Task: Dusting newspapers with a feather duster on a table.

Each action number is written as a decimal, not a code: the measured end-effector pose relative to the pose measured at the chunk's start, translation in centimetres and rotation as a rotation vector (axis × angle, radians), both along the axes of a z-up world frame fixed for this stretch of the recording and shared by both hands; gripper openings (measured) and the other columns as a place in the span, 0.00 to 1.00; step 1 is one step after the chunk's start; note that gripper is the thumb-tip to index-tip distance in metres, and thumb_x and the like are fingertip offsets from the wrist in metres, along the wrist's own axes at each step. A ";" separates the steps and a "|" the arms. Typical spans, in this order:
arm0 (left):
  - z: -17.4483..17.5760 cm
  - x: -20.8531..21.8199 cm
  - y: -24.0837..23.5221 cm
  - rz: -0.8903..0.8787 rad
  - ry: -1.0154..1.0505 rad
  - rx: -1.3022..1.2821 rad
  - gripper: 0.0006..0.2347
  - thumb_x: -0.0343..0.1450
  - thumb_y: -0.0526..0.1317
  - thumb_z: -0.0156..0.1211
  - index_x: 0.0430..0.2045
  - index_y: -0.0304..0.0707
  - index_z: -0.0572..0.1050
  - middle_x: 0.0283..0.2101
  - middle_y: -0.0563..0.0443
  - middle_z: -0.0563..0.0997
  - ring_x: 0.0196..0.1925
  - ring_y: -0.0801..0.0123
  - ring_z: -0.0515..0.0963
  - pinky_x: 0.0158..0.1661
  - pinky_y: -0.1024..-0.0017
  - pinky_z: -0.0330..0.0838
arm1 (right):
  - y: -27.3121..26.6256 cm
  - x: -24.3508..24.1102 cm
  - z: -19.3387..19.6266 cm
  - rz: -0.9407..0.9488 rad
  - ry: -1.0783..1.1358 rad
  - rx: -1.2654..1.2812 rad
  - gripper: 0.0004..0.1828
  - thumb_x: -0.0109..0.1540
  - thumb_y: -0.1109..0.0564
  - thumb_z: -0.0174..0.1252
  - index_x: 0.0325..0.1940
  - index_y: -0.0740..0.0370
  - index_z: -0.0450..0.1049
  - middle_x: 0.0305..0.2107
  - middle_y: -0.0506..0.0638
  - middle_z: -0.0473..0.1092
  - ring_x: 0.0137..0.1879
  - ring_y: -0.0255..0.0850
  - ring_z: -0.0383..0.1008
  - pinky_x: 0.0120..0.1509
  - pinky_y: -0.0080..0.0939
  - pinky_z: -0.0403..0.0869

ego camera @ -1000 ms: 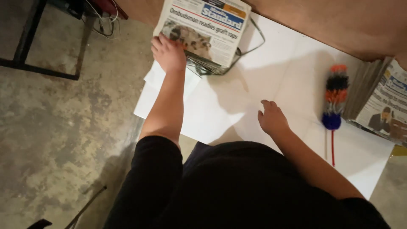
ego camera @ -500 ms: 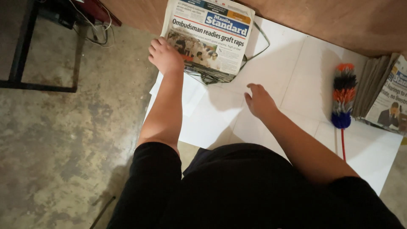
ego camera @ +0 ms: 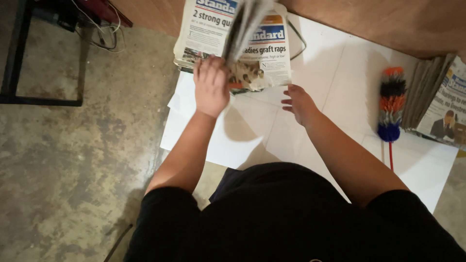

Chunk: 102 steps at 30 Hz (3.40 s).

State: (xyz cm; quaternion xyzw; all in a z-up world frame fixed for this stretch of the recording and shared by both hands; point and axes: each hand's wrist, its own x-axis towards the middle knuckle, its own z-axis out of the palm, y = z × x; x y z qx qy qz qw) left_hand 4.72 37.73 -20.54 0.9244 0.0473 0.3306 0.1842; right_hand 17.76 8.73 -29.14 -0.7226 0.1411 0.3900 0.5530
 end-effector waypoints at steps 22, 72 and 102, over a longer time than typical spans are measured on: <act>2.7 -12.1 -19.5 -0.046 0.265 -0.513 0.07 0.72 0.29 0.62 0.39 0.34 0.70 0.43 0.37 0.76 0.44 0.42 0.77 0.44 0.54 0.73 | -21.5 -12.8 4.9 -0.068 -0.210 0.149 0.16 0.71 0.52 0.52 0.55 0.67 0.72 0.39 0.52 0.75 0.40 0.39 0.75 0.46 0.40 0.77; -10.5 0.3 -26.7 0.153 1.072 -0.232 0.15 0.73 0.37 0.53 0.55 0.39 0.69 0.61 0.41 0.66 0.64 0.50 0.70 0.60 0.56 0.69 | -42.8 -18.1 -12.5 0.781 -0.251 -0.652 0.22 0.60 0.40 0.58 0.48 0.57 0.80 0.41 0.61 0.79 0.50 0.57 0.79 0.56 0.55 0.76; -14.3 -3.6 -24.2 0.043 1.073 -0.724 0.16 0.67 0.45 0.61 0.48 0.44 0.77 0.47 0.39 0.83 0.50 0.47 0.82 0.52 0.54 0.74 | -38.1 -17.4 -6.7 0.736 -0.203 -0.708 0.23 0.59 0.41 0.59 0.47 0.61 0.80 0.40 0.63 0.79 0.52 0.58 0.79 0.56 0.55 0.75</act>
